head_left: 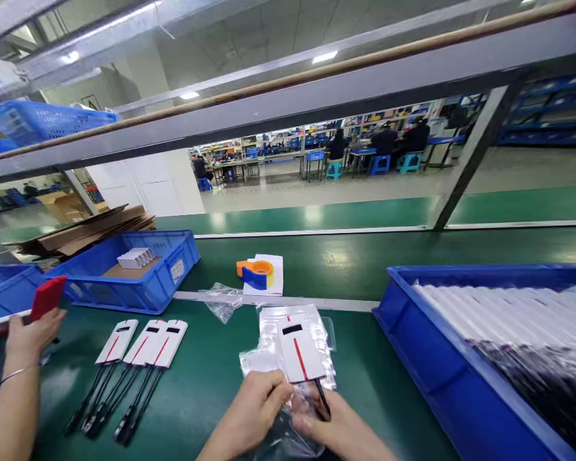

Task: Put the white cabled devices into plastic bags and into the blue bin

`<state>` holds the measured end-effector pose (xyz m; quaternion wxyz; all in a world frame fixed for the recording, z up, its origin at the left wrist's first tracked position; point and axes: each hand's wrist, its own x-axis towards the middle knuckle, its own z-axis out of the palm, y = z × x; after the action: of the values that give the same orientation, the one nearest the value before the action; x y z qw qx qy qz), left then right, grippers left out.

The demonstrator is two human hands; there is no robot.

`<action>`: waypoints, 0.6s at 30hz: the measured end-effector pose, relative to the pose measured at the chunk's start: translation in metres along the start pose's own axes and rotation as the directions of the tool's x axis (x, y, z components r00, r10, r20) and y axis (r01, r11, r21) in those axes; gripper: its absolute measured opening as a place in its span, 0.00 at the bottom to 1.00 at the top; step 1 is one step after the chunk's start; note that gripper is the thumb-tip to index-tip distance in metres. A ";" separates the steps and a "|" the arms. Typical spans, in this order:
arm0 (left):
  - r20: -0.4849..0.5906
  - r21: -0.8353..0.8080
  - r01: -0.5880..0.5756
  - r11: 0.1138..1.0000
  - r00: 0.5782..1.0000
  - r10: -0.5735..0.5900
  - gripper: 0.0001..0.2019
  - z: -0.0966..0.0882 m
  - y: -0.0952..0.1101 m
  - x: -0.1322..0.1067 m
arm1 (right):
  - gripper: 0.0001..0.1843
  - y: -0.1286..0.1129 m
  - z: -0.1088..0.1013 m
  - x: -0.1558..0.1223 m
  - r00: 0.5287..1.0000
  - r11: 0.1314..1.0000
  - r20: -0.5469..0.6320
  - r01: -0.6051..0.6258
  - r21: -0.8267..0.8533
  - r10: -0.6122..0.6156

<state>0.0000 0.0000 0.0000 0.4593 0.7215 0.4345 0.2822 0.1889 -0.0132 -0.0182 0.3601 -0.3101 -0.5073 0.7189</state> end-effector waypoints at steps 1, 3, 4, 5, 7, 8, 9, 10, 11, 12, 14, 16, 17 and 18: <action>-0.002 -0.034 0.013 0.999 1.000 -0.013 0.23 0.000 0.000 0.000 | 0.29 -0.001 0.000 0.001 1.000 1.000 -0.017 0.008 -0.010 -0.008; -0.002 -0.111 0.047 0.993 0.999 -0.048 0.24 0.001 -0.002 0.001 | 0.28 -0.002 0.001 0.003 0.998 0.998 -0.050 0.023 -0.060 -0.026; 0.002 -0.154 0.068 0.986 0.998 -0.069 0.24 0.000 -0.003 0.001 | 0.29 -0.003 0.001 0.003 0.997 0.995 -0.064 0.030 -0.100 -0.037; 0.009 -0.208 0.100 0.973 0.995 -0.100 0.24 -0.001 -0.004 0.001 | 0.29 -0.003 0.000 0.003 0.996 0.988 -0.075 0.039 -0.151 -0.051; 0.033 -0.306 0.155 0.939 0.988 -0.152 0.26 -0.003 -0.008 0.001 | 0.30 -0.002 0.000 0.002 0.992 0.960 -0.096 0.047 -0.277 -0.076; 0.044 -0.346 0.169 0.923 0.985 -0.164 0.27 -0.005 -0.010 0.000 | 0.31 -0.001 -0.001 0.001 0.991 0.938 -0.106 0.045 -0.345 -0.086; 0.054 -0.380 0.174 0.908 0.985 -0.166 0.27 -0.007 -0.012 0.000 | 0.31 0.001 -0.002 0.001 0.988 0.911 -0.118 0.039 -0.411 -0.096; 0.059 -0.407 0.171 0.897 0.985 -0.161 0.28 -0.010 -0.014 0.000 | 0.30 0.004 -0.003 0.001 0.985 0.882 -0.135 0.032 -0.471 -0.107; 0.060 -0.424 0.162 0.891 0.987 -0.151 0.28 -0.014 -0.016 -0.001 | 0.30 0.007 -0.005 0.000 0.980 0.849 -0.154 0.024 -0.527 -0.123; 0.054 -0.429 0.150 0.891 0.989 -0.140 0.28 -0.018 -0.017 -0.002 | 0.30 0.012 -0.007 0.000 0.972 0.809 -0.183 0.014 -0.587 -0.150; 0.028 -0.406 0.130 0.905 0.991 -0.130 0.28 -0.030 -0.019 -0.005 | 0.30 0.021 -0.014 0.000 0.940 0.725 -0.254 -0.011 -0.689 -0.227; 0.002 -0.376 0.121 0.919 0.992 -0.130 0.28 -0.043 -0.019 -0.009 | 0.28 0.028 -0.022 -0.002 0.901 0.649 -0.304 -0.034 -0.760 -0.310; -0.008 -0.366 0.118 0.923 0.991 -0.130 0.28 -0.050 -0.019 -0.012 | 0.27 0.030 -0.025 -0.004 0.878 0.583 -0.298 -0.027 -0.812 -0.374; -0.018 -0.359 0.115 0.926 0.991 -0.130 0.28 -0.056 -0.019 -0.014 | 0.25 0.029 -0.028 -0.007 0.851 0.482 -0.261 -0.010 -0.876 -0.456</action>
<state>-0.0589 0.0146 0.0064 0.5905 0.5915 0.4296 0.3420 0.2094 -0.0111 -0.0540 0.3629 -0.5358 -0.7288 0.2238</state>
